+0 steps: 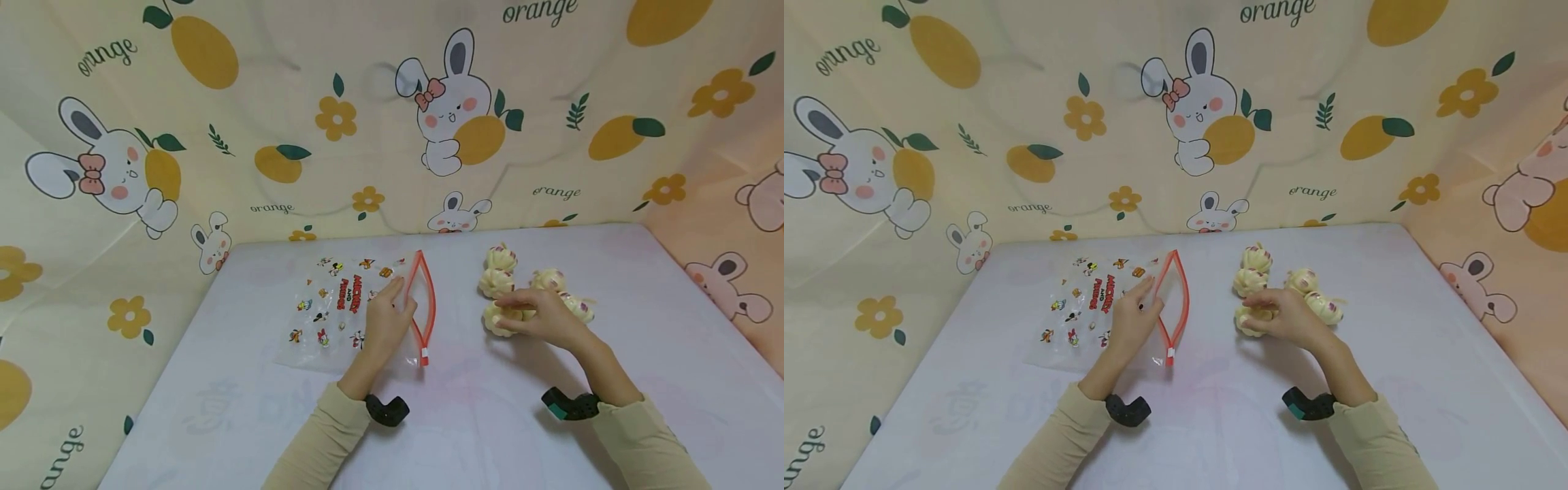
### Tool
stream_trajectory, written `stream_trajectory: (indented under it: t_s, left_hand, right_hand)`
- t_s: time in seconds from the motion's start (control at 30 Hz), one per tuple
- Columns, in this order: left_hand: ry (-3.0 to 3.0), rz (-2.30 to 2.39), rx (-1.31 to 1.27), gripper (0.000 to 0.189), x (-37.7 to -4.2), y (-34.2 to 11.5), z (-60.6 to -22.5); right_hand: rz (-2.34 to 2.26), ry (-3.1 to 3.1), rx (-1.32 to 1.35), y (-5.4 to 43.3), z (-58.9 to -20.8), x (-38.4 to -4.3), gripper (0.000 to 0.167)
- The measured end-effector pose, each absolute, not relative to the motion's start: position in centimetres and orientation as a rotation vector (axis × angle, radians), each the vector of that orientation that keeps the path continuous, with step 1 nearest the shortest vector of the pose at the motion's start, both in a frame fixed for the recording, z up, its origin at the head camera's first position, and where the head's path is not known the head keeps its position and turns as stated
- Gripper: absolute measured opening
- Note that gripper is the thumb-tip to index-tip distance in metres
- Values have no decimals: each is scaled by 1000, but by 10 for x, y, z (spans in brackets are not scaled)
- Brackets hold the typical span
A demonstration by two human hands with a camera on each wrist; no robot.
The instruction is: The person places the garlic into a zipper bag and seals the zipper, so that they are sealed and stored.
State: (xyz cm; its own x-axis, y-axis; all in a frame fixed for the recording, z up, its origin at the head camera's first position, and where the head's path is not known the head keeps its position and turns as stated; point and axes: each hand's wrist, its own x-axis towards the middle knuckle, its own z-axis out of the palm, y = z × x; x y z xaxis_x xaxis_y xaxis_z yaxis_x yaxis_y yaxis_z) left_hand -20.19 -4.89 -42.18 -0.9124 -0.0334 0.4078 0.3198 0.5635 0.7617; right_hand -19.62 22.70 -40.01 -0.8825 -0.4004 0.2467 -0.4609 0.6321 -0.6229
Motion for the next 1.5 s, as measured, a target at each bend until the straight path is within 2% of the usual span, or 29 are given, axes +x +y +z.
stream_trajectory:
  t_s: [0.53, 1.5]
  left_hand:
    - [-2348, -1538, -137, 37, -203, -53, -417]
    - [-2354, -1539, -115, 36, -205, -55, -419]
  right_hand:
    - [1015, -2699, 753, 226, -406, -199, 19]
    - [861, -2619, 769, 223, -414, -201, 17]
